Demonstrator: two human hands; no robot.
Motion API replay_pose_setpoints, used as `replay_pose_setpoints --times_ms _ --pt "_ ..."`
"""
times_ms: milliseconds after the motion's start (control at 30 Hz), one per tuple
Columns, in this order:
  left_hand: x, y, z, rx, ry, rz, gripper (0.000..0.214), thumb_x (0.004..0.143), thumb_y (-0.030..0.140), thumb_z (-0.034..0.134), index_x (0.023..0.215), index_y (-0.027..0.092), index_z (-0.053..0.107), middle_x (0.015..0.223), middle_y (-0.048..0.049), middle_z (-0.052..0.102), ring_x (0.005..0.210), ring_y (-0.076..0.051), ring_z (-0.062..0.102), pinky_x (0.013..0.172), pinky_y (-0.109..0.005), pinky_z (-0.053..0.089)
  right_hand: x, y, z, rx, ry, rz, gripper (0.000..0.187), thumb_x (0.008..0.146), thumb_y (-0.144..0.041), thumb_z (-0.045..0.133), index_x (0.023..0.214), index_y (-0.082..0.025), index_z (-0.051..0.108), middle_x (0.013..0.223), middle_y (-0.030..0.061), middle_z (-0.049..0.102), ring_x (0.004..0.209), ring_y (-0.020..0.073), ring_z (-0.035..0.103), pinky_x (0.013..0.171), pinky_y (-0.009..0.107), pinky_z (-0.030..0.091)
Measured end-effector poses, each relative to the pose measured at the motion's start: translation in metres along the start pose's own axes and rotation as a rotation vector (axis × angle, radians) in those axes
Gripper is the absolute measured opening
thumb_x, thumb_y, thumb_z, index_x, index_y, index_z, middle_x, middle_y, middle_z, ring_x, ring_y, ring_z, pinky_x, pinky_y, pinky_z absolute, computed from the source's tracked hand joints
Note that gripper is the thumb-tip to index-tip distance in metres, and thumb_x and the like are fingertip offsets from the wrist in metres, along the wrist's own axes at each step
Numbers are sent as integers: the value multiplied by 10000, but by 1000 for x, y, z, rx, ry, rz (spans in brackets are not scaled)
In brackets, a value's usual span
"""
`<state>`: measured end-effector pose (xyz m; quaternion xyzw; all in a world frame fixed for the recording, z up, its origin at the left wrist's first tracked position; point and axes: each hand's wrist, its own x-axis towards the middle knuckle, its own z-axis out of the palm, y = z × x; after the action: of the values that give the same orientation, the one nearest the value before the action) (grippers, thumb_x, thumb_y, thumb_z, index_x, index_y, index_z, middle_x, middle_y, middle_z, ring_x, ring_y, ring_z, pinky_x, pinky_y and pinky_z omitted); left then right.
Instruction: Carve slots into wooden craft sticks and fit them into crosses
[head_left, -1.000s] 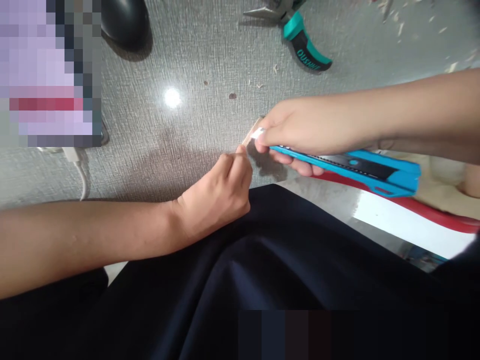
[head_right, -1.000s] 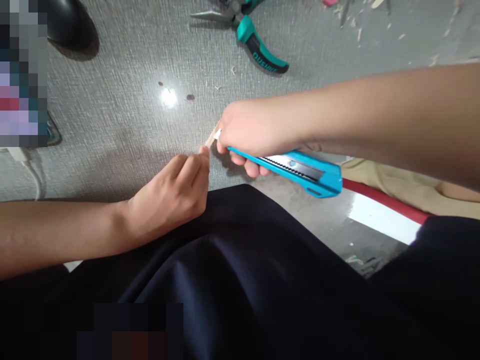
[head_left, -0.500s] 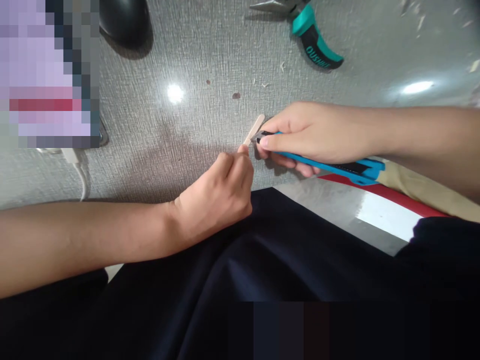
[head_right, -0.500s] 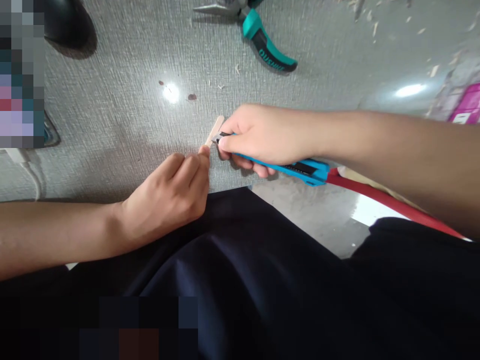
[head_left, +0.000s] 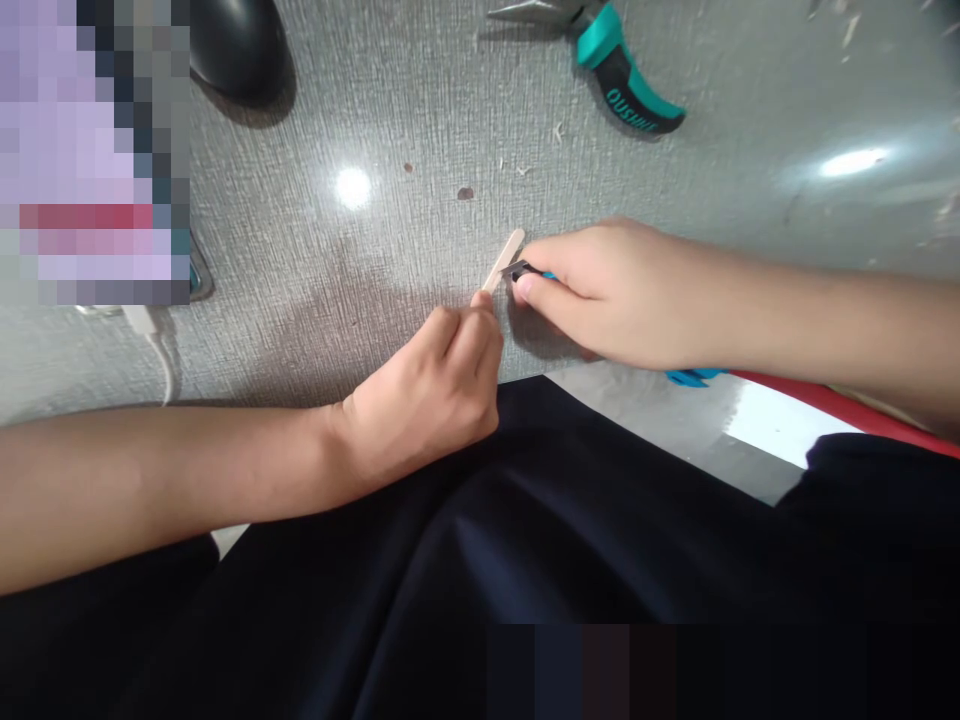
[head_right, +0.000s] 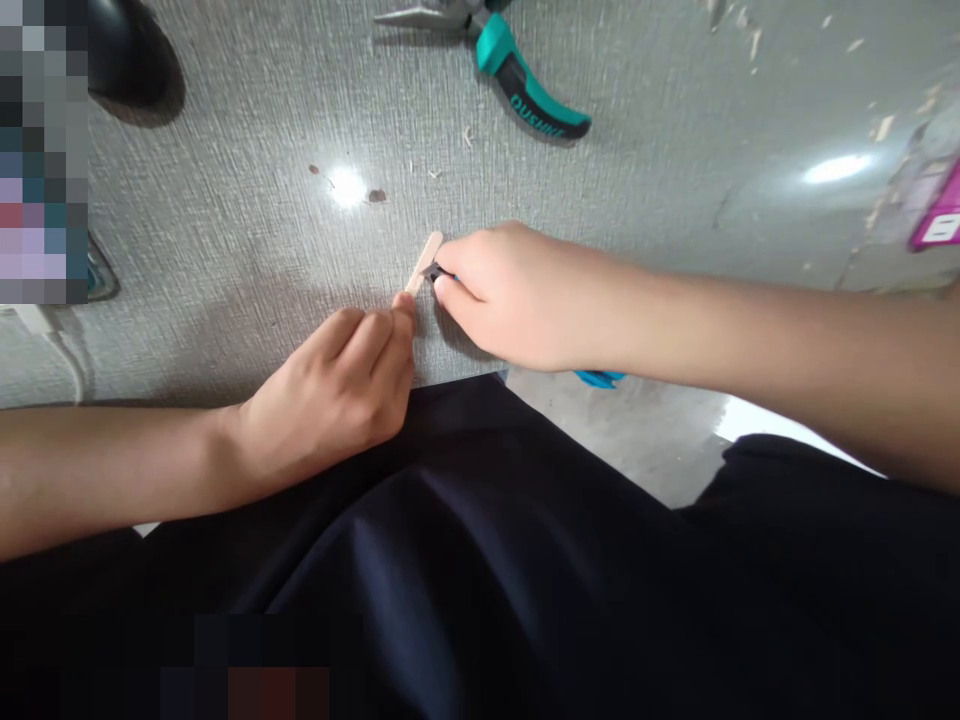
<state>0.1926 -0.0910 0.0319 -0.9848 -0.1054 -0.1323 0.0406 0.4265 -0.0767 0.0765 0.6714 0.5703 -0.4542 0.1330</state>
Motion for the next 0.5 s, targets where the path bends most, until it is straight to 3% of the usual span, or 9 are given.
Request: replay_pose_setpoints --times_ms 167,367,500 --pt "-1 1 2 -17 27 -8 390 1064 -112 530 1352 -136 792 1142 -235 865 919 -242 719 715 -395 487 -4 -4 -1 -47 27 -13 422 1185 -174 569 774 -264 543 748 20 682 623 190 550 681 427 338" --pt "-3 1 3 -165 -44 -23 412 1071 -78 534 1373 -51 813 1286 -255 850 1042 -276 750 775 -407 521 -3 -2 -1 -79 34 -59 366 1144 -212 616 790 -270 545 712 19 629 602 204 504 663 424 305" --pt "-2 -1 1 -60 -11 6 355 1067 -79 570 1286 -50 848 1264 -252 861 1024 -262 743 757 -396 481 -4 1 1 -137 29 -34 327 1163 -291 572 837 -273 578 727 30 610 614 221 492 679 424 297"
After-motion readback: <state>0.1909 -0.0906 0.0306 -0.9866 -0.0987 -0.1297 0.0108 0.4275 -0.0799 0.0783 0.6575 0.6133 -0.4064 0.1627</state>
